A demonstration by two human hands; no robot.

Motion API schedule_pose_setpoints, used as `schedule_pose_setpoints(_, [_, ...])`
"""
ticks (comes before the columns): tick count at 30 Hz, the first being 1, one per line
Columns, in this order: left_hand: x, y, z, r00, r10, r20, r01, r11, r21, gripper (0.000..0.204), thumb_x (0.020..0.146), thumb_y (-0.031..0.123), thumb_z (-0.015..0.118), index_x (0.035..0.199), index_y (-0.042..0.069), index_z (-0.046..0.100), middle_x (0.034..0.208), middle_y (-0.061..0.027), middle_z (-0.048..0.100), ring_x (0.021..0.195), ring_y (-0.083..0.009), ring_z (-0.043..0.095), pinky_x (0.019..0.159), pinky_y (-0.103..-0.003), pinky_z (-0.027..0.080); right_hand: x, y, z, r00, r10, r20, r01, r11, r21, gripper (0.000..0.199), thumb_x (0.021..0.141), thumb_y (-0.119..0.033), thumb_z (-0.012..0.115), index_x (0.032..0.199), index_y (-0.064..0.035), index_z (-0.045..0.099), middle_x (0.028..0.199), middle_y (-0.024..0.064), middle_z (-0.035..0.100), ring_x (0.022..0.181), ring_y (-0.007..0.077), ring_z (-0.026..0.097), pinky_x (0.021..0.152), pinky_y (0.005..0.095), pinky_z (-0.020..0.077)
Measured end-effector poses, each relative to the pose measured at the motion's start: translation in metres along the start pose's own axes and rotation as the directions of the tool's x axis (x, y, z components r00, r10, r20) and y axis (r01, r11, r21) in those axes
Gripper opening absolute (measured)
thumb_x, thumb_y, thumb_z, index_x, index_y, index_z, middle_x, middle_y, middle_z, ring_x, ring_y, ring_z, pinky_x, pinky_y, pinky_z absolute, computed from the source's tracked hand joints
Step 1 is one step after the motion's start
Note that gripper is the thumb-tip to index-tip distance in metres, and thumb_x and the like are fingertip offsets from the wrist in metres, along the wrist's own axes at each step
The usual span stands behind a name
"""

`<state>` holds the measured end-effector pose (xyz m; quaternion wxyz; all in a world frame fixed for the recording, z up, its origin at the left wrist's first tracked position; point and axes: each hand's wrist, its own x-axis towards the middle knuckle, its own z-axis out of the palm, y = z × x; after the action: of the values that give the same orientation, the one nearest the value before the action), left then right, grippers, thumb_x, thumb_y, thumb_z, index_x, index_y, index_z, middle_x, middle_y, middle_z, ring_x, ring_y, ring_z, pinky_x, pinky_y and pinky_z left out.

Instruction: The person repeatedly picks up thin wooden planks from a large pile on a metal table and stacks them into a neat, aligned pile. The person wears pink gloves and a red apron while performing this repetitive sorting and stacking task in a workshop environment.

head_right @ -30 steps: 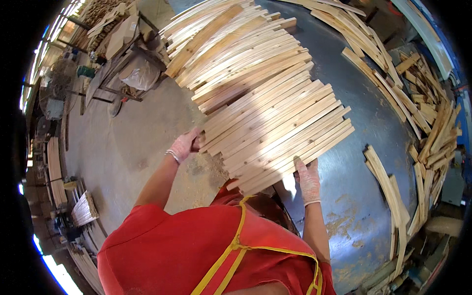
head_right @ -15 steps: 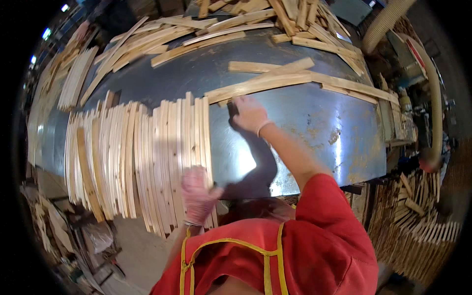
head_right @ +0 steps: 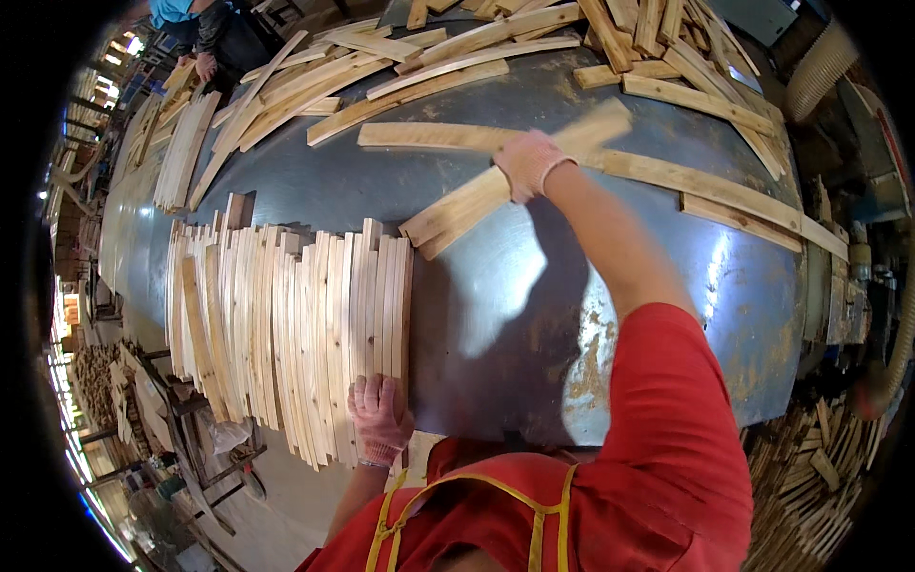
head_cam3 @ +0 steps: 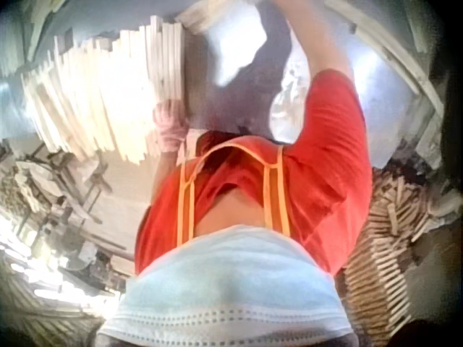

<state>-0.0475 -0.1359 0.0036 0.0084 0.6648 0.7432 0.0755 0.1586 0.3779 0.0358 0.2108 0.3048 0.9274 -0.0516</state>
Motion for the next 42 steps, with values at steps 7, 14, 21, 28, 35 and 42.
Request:
schedule_pose_setpoints(7, [0.004,0.01,0.0,0.999,-0.013,0.04,0.012,1.0,0.02,0.07,0.068,0.022,0.072,0.136,0.01,0.06,0.141,-0.0188,0.053,0.134,-0.0431,0.049,0.114,-0.063,0.039,-0.034,0.016,-0.043,0.997,0.077,-0.019,-0.064,0.921,0.384,0.068,0.076,-0.048,0.083,0.134,-0.0157,0.071,0.125,0.0169,0.075,0.118,0.0379,0.071,0.1,0.0491,0.0578])
schedule_pose_setpoints(14, [0.015,0.014,-0.02,0.998,-0.022,0.055,0.021,1.0,0.023,0.061,0.07,0.02,0.071,0.13,0.011,0.064,0.136,-0.0161,0.056,0.128,-0.0412,0.053,0.111,-0.06,0.042,-0.007,0.008,-0.005,0.942,0.329,-0.066,-0.255,0.83,0.496,0.093,0.08,-0.031,0.079,0.163,-0.0214,0.039,0.125,0.0266,0.073,0.116,0.0413,0.072,0.101,0.0503,0.0572])
schedule_pose_setpoints(21, [-0.002,0.011,-0.011,0.995,-0.064,-0.081,0.058,0.996,-0.074,0.064,0.065,0.023,0.071,0.128,0.015,0.065,0.137,-0.0102,0.056,0.131,-0.0365,0.052,0.113,-0.058,0.041,-0.079,-0.145,0.029,0.968,0.249,0.02,-0.176,0.625,0.761,0.101,0.081,-0.024,0.078,0.169,-0.011,0.031,0.124,0.027,0.073,0.115,0.0432,0.071,0.102,0.0495,0.0556])
schedule_pose_setpoints(28, [-0.009,0.005,-0.012,0.994,-0.025,-0.11,0.014,0.995,-0.096,0.064,0.077,0.04,0.079,0.134,0.013,0.065,0.144,-0.0115,0.055,0.135,-0.039,0.05,0.116,-0.059,0.038,-0.133,-0.235,0.087,0.943,0.331,0.049,0.079,-0.361,0.929,0.097,0.088,-0.016,0.083,0.168,-0.0031,0.03,0.126,0.0172,0.069,0.107,0.0253,0.069,0.082,0.0341,0.061])
schedule_pose_setpoints(35, [-0.021,0.003,-0.01,0.997,0.01,-0.073,-0.03,0.957,-0.289,0.082,0.078,0.049,0.079,0.145,0.007,0.059,0.143,-0.0143,0.055,0.139,-0.0385,0.047,0.123,-0.058,0.03,-0.154,-0.308,0.057,0.955,-0.208,0.21,-0.033,0.632,0.774,0.065,0.09,-0.049,0.076,0.137,-0.0063,0.066,0.124,0.0253,0.072,0.111,0.0436,0.071,0.102,0.0521,0.0564])
schedule_pose_setpoints(42, [-0.024,0.026,-0.003,0.999,0.036,0.021,-0.035,0.998,-0.049,0.079,0.078,0.044,0.078,0.146,0.01,0.057,0.149,-0.0157,0.049,0.144,-0.0394,0.041,0.124,-0.064,0.025,-0.155,-0.224,0.099,0.568,0.774,-0.279,-0.543,0.607,0.58,0.081,0.077,-0.033,0.078,0.15,-0.0087,0.052,0.15,0.0194,0.053,0.135,0.0415,0.055,0.113,0.0476,0.0467])
